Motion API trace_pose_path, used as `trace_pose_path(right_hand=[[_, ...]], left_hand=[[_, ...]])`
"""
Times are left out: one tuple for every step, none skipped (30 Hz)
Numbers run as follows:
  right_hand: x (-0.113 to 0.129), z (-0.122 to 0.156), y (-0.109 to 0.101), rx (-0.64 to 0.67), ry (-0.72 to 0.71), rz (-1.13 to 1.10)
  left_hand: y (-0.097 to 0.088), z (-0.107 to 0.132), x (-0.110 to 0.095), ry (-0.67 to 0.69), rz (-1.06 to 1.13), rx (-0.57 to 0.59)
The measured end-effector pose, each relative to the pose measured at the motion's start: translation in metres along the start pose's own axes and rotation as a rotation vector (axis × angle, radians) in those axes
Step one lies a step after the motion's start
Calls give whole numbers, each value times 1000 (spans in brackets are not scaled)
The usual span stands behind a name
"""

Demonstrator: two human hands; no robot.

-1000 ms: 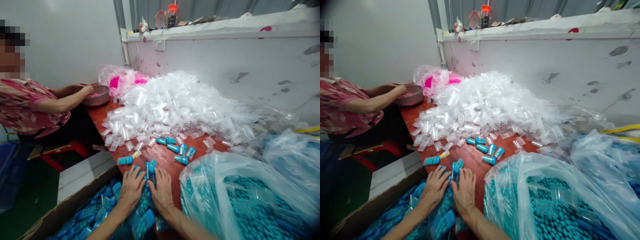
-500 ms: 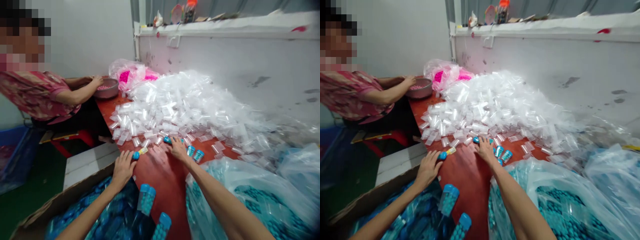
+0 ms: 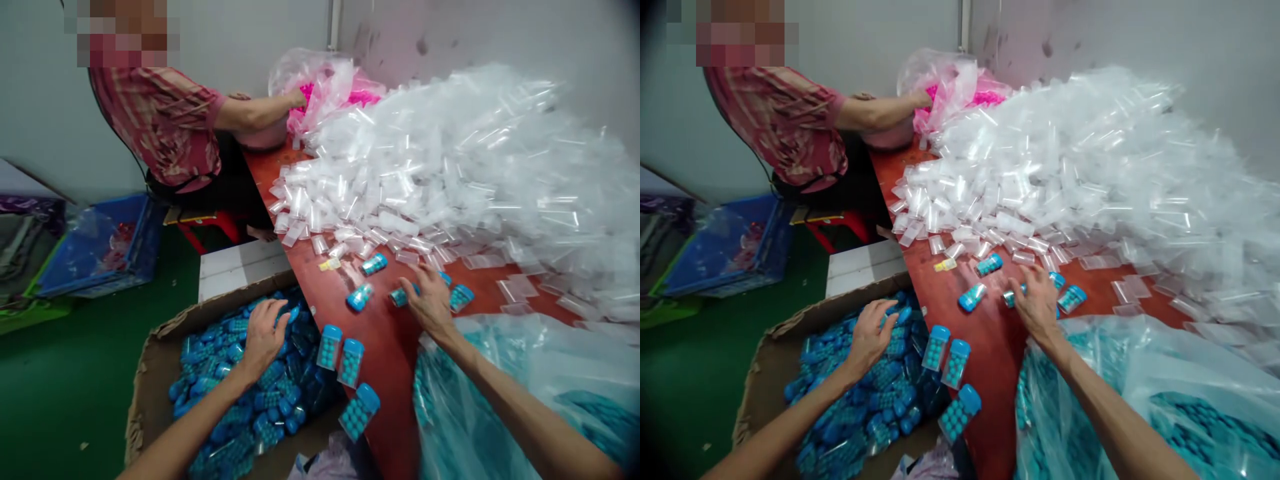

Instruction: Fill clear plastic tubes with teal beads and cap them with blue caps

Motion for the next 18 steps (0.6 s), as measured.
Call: trace_pose_path(right_hand=[[-18,-1,-1,-16,129,101],[-32,0,0,7,232,192],[-42,2,3,59,303,258],[-47,4,7,121,345,296],[-46,8,11,176,365,310],[-42,12,14,222,360,303],[-32,15,17,247,331,281],[-20,19,18,256,284,254],[-4,24,20,267,223,225],[11,30,21,270,174,190],[26,37,22,280,124,148],[41,44,22,284,78,105],[56,51,21,283,33,60],[70,58,20,282,-10,11],[83,63,18,282,-57,-44],[96,66,15,282,-109,-104],[106,65,13,278,-163,-164],[114,61,10,264,-209,-215]], left_hand=[[-6,4,-5,-22,2,-38],[-10,6,-17,-12,18,-56],[-10,9,-36,40,46,-47],[-6,14,-62,140,81,-12],[2,22,-92,288,112,50],[11,34,-124,469,126,98],[17,49,-151,643,142,84],[22,64,-172,785,132,21],[27,76,-184,843,110,-73],[38,86,-191,896,77,-97],[49,90,-191,895,52,-106],[57,92,-187,883,30,-120],[63,92,-181,864,5,-129],[66,91,-172,844,-21,-143],[67,89,-164,838,-50,-156],[65,88,-155,839,-79,-164],[61,86,-145,836,-98,-174],[56,84,-136,832,-113,-173]])
Point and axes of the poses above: each hand's wrist, its own z-axis away from the middle knuckle, its own y-axis out of the palm, x = y × z, the point moved 8 cm from there along -z, towards the middle knuckle, and after that the axes turned 2 degrees about z, right-handed, at the moved point
